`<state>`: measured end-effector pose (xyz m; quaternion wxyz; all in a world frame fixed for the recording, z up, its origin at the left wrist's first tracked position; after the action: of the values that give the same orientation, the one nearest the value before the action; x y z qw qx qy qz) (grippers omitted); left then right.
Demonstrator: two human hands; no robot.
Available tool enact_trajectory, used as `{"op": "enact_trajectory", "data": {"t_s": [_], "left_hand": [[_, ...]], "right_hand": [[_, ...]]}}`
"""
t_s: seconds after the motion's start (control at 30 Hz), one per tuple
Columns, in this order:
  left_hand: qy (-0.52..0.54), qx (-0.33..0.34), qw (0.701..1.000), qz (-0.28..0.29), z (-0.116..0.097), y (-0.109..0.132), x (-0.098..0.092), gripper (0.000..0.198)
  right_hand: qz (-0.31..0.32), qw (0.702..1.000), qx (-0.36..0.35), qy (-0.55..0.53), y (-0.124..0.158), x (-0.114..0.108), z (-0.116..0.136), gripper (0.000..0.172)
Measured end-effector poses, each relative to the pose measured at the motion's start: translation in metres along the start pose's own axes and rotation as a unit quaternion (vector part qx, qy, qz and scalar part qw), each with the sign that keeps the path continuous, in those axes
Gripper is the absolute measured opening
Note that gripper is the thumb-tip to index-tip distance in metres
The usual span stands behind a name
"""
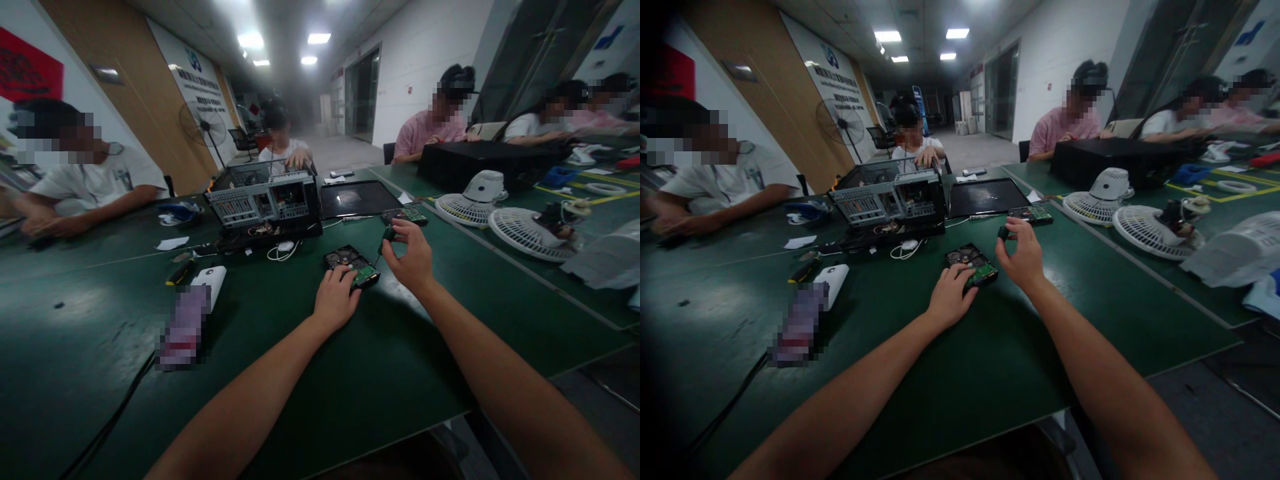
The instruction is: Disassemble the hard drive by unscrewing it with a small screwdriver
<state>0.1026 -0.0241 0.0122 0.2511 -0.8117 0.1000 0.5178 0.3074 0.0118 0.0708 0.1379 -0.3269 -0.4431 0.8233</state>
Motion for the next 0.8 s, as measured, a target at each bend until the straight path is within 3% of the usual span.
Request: {"op": "enact_trajectory", "data": {"t_s": [0.8], "left_hand": [[-0.008, 0.007, 1.000, -0.006, 0.0016, -0.0005, 0.0030, 0.045]], "right_hand": [[0.010, 0.997, -0.015, 0.069, -0.0019, -0.0010, 0.0055, 0.036]]}}
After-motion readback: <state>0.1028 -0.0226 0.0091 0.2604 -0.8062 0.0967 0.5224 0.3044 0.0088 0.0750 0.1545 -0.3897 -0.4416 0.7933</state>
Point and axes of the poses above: each hand's wrist, its own y-axis away from the middle knuckle, its own x-axis out of the palm, z = x × y, the point moved 3 cm from there along -y, towards the middle knuckle, and after that the axes turned 6 degrees about z, right-handed, at the moved point
